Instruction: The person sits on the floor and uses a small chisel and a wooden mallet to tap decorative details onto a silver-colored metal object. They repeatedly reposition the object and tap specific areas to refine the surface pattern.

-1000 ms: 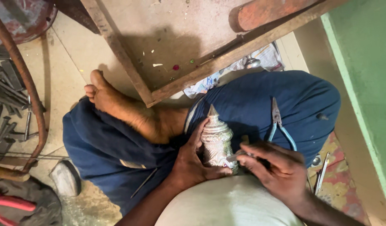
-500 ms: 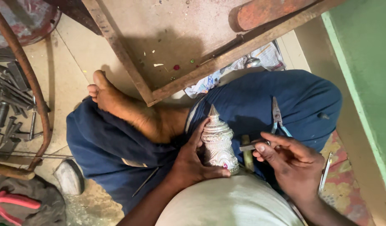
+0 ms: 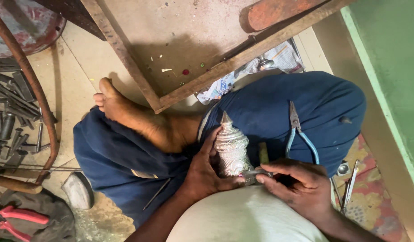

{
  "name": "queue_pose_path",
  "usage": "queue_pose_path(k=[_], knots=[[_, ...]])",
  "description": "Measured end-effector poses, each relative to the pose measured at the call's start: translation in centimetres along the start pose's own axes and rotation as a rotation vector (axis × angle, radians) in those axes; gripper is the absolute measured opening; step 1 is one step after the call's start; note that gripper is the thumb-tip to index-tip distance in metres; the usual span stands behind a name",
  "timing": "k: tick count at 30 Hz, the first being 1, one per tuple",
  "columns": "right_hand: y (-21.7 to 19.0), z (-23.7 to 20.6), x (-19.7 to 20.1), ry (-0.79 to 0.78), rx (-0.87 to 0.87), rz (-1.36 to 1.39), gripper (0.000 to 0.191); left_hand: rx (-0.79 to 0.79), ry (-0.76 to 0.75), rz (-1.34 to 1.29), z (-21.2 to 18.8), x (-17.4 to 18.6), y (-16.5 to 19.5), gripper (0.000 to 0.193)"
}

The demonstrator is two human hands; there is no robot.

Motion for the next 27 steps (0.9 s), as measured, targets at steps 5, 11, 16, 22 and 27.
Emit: queue_pose_path(k=[5, 11, 16, 22, 27], knots=[[-0.47, 0.39, -0.33, -0.008, -0.036, -0.025, 0.029, 0.028, -0.007, -0.005, -0.01, 0.18, -0.17, 0.125], [-1.04, 0.45, -0.26, 0.000, 0.037, -0.019, 0.027, -0.026, -0.015, -0.006, 0.12, 0.27, -0.33, 0.124], [-0.85, 0.17, -0.09, 0.044, 0.038, 0.007, 0.029, -0.071, -0.004, -0.029, 0.05, 0.46, -0.42, 0.124], [-0.65, -0.29, -0.23, 0.031, 0.072, 0.045, 0.028, -0.062, 0.003, -0.113, 0.08, 0.38, -0.61, 0.124], [-0.46, -0.48, -0.37, 0.027, 0.061, 0.009, 0.028, -0.027, -0.007, -0.058, 0.13, 0.41, -0.62, 0.125]])
Point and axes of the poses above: each hand's wrist, its own z-axis towards the middle knuckle, its own x-axis out of the back of the hand, y = z × x, the point moved 6 cm from there along z, towards the middle knuckle, and after that the axes turned 15 degrees about -x, right-handed, at the moved point
